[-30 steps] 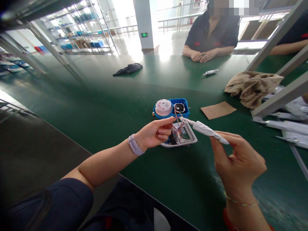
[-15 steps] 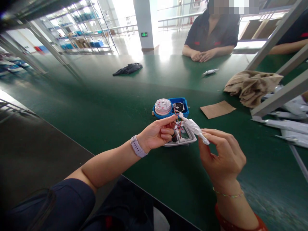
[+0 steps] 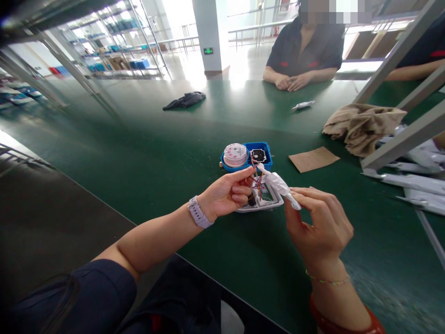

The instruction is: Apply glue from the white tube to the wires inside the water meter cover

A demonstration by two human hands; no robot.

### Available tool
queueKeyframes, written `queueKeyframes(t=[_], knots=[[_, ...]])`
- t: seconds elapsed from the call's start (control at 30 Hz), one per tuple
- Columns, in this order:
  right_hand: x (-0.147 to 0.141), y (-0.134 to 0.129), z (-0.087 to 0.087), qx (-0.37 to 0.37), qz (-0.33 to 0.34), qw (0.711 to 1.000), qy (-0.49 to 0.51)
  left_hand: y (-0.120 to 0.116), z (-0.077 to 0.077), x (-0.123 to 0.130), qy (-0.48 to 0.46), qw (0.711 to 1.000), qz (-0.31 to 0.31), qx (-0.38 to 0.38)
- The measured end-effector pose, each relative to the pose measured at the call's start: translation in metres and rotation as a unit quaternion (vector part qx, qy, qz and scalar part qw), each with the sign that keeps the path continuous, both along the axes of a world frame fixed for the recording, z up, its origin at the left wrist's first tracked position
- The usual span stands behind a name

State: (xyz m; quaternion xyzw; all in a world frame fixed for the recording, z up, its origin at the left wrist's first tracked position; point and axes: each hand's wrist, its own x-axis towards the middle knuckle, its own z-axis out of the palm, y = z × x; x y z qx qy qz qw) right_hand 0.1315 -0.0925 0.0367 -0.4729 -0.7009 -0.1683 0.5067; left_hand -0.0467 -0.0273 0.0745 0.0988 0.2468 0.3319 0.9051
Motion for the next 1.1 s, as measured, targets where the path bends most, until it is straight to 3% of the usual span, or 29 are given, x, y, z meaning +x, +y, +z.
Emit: queueKeyframes(t=[0.13, 0.5, 0.67, 0.83, 1.1], knots=[[-0.002, 0.000, 0.002, -0.002, -0.002, 1.000, 0.006, 0.000, -0.001, 0.000, -0.003, 1.000, -0.003, 0.000], [0.006, 0.010, -0.001, 0.080, 0.038, 0.996, -0.014, 0.000, 0.000, -0.003, 0.009, 1.000, 0.000, 0.009], [0.005, 0.005, -0.002, 0.014, 0.009, 1.000, -0.005, 0.000, 0.002, -0.003, 0.027, 1.000, 0.008, 0.013], [0.003, 0.006, -0.002, 0.018, 0.030, 0.999, 0.009, 0.000, 0.001, -0.004, 0.034, 0.999, 0.007, 0.002], [0.005, 0.006, -0.004, -0.023, 0.009, 1.000, 0.012, 0.000, 0.000, -0.009, 0.042, 0.999, 0.013, 0.001]])
